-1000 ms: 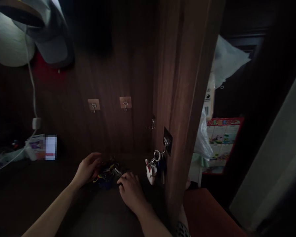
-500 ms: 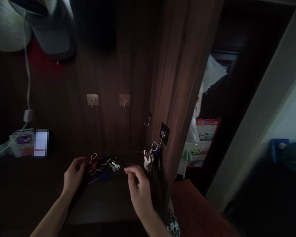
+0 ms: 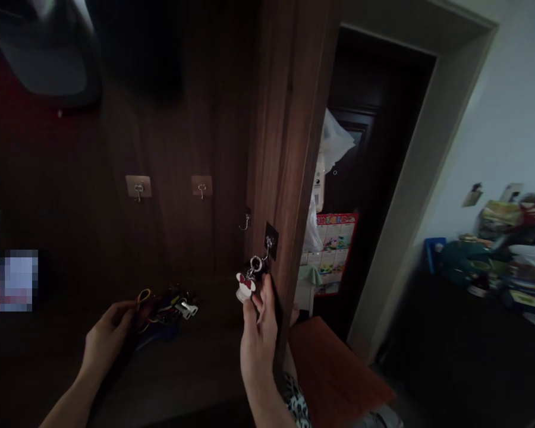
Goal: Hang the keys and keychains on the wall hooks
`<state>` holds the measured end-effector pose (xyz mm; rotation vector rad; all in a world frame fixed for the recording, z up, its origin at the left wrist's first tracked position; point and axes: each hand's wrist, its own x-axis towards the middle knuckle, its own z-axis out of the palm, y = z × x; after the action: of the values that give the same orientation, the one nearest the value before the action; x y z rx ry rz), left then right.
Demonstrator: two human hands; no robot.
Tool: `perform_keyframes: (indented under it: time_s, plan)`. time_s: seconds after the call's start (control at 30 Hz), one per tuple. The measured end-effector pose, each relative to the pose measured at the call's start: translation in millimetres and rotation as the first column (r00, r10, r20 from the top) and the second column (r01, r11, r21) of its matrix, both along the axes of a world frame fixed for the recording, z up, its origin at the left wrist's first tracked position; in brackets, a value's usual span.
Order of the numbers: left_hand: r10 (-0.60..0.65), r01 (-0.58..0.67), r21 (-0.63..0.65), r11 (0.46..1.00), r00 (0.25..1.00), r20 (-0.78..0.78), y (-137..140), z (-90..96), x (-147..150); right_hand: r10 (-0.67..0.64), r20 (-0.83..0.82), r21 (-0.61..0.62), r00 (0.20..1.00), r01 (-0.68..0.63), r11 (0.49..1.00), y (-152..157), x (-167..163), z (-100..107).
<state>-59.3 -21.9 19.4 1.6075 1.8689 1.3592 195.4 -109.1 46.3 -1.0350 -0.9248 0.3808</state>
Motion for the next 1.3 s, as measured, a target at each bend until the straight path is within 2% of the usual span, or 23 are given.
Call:
perform_keyframes:
  time_s: [0.2,0.27,0.33,0.4,0.47,0.53,0.57,0.8,0.93,1.03,1.17,1.3]
  plan:
    - [-0.018,0.018,-0.021,1.0,0.999,-0.04,1.9,-2.6,-1.4,0.042,-0.263,-0.088,0.964,-0.067,0.994,31.0,3.2,10.8]
    - [-0.028,0.028,-0.01,1.0,0.999,-0.039,2.7,-3.5,-1.4,0.076,-0.349,-0.05,0.934,-0.1,0.994,39.3,4.3,10.6]
    - [-0.026,0.025,-0.01,1.0,0.998,-0.049,3.8,-4.0,-1.4,0.158,-0.458,0.037,0.875,-0.159,0.987,43.5,4.6,11.3]
    - [-0.02,0.018,-0.028,0.999,0.998,-0.064,4.9,-3.8,-1.6,0.313,-0.545,0.171,0.778,-0.262,0.95,43.1,3.2,13.4]
    - [-0.018,0.014,-0.048,0.999,0.997,-0.076,5.8,-3.1,-1.6,0.481,-0.573,0.299,0.663,-0.378,0.876,39.2,-0.3,16.5]
    - [-0.023,0.018,-0.058,0.998,0.996,-0.09,6.3,-2.2,-1.4,0.578,-0.577,0.357,0.577,-0.459,0.814,34.6,-5.5,19.9]
    - [-0.026,0.02,-0.064,0.998,0.995,-0.099,6.3,-1.9,-1.4,0.587,-0.585,0.36,0.56,-0.47,0.806,32.8,-8.5,21.7]
    - [-0.053,0.045,-0.08,0.996,0.993,-0.101,6.0,-3.0,-2.2,0.428,-0.64,0.322,0.637,-0.284,0.903,33.8,-28.5,46.3]
    - [-0.064,0.056,-0.069,0.996,0.991,-0.118,6.5,-3.9,-2.6,0.393,-0.674,0.344,0.626,-0.205,0.916,38.6,-37.7,68.1]
    - [-0.06,0.051,-0.072,0.996,0.989,-0.136,5.8,-3.3,-2.3,0.327,-0.724,0.305,0.607,-0.144,0.941,40.3,-44.0,81.5]
    - [-0.053,0.041,-0.081,0.996,0.987,-0.151,5.8,-2.7,-1.2,0.268,-0.767,0.237,0.583,-0.129,0.963,37.6,-56.0,91.0]
    - [-0.076,0.069,-0.047,0.996,0.983,-0.167,7.1,-3.8,-1.1,0.305,-0.746,0.254,0.592,-0.17,0.952,37.3,-68.9,93.8]
